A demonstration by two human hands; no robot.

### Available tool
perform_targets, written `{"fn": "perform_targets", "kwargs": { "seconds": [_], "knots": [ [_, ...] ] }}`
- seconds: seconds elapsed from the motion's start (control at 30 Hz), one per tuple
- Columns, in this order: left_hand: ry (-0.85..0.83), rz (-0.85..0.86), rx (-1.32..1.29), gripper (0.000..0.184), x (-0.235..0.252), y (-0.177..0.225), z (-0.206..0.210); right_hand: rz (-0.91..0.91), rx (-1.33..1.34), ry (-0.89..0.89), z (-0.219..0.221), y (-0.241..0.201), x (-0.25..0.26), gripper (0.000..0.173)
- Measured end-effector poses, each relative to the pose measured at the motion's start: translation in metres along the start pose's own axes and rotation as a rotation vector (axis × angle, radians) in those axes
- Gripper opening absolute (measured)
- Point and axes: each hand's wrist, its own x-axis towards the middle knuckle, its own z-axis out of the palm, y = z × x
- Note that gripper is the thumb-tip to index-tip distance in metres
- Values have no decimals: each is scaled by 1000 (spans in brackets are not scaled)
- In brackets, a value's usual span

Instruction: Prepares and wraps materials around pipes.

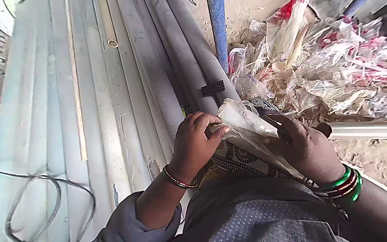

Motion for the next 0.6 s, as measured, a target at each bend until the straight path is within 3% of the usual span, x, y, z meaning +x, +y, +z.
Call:
{"fn": "perform_targets", "kwargs": {
  "seconds": [0.17,0.3,0.6],
  "knots": [
    [21,-29,-7,36,-1,2,5,-77,-34,-24,16,-10,26,53],
    [24,-40,-40,38,-3,-1,9,-124,-55,-8,24,-15,39,44],
    [119,39,-3,18,-6,-5,17,-425,-268,124,41,-13,43,23]
  ]
}}
